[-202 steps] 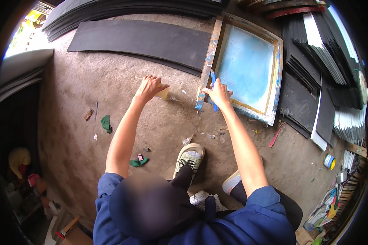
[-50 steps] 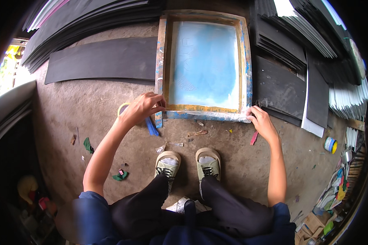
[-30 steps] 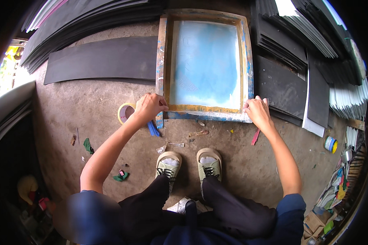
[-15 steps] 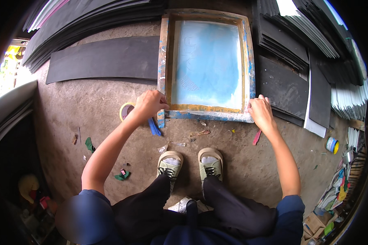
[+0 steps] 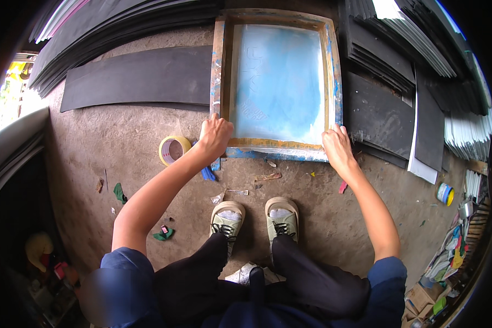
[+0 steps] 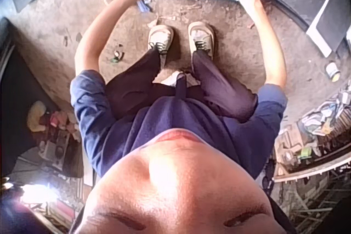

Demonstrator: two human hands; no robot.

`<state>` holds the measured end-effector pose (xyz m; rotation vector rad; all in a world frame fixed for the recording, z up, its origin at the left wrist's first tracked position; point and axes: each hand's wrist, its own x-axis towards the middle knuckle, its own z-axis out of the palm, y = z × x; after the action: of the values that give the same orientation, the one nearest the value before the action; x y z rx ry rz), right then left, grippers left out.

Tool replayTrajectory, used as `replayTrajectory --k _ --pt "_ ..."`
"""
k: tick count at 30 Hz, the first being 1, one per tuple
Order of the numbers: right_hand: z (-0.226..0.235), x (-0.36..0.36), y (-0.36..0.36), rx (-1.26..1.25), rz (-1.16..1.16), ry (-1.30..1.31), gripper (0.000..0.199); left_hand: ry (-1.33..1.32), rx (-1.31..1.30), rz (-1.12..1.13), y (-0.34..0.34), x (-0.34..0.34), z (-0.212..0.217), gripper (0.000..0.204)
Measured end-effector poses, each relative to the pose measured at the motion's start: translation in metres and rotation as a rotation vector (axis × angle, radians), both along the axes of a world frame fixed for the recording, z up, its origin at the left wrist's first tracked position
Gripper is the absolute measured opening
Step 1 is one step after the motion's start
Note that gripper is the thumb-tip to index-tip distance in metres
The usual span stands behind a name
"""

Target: The person sits on the floor and applies masking tape to the edges of a rectangular wooden frame. They tear pieces of tape, smooth them down, and use a utility knife to trim excess tape along the frame's perimeter.

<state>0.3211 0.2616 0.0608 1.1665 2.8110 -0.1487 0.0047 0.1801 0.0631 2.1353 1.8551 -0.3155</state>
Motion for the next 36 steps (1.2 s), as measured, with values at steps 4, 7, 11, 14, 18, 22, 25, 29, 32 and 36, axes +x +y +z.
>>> replayTrajectory --k 4,7,11,14,18,22,25,29,32,36 --pt "-0.003 -0.001 0.002 -0.004 0.013 0.002 0.007 0.039 -0.034 -0.001 0.002 0.002 0.000 0.007" --pt "-0.007 -0.001 0.003 0.004 0.010 -0.035 0.007 0.092 -0.051 -0.027 0.003 0.004 -0.002 0.010" --pt "-0.006 -0.002 0.001 0.003 -0.005 -0.081 0.007 0.093 -0.064 -0.027 0.004 0.005 -0.002 0.012" --pt "-0.005 -0.004 0.001 0.002 -0.007 -0.103 0.006 0.096 -0.062 -0.020 0.004 0.006 -0.003 0.011" --pt "-0.010 -0.005 0.001 0.017 -0.008 -0.149 0.006 0.099 -0.066 -0.016 0.005 0.006 -0.004 0.011" --pt "-0.010 -0.007 0.000 0.025 -0.017 -0.182 0.006 0.106 -0.076 -0.018 0.005 0.007 -0.004 0.010" --pt "-0.011 -0.009 0.001 0.007 -0.028 -0.202 0.006 0.121 -0.075 -0.025 0.006 0.008 -0.005 0.009" --pt "-0.014 -0.010 0.001 -0.003 -0.042 -0.218 0.007 0.138 -0.088 -0.041 0.007 0.011 -0.003 0.009" --pt "-0.015 -0.009 0.002 0.004 -0.038 -0.221 0.007 0.163 -0.105 -0.035 0.009 0.013 -0.003 0.009" --pt "-0.016 -0.010 0.002 0.018 -0.038 -0.230 0.007 0.236 -0.122 -0.048 0.008 0.016 -0.008 0.008"
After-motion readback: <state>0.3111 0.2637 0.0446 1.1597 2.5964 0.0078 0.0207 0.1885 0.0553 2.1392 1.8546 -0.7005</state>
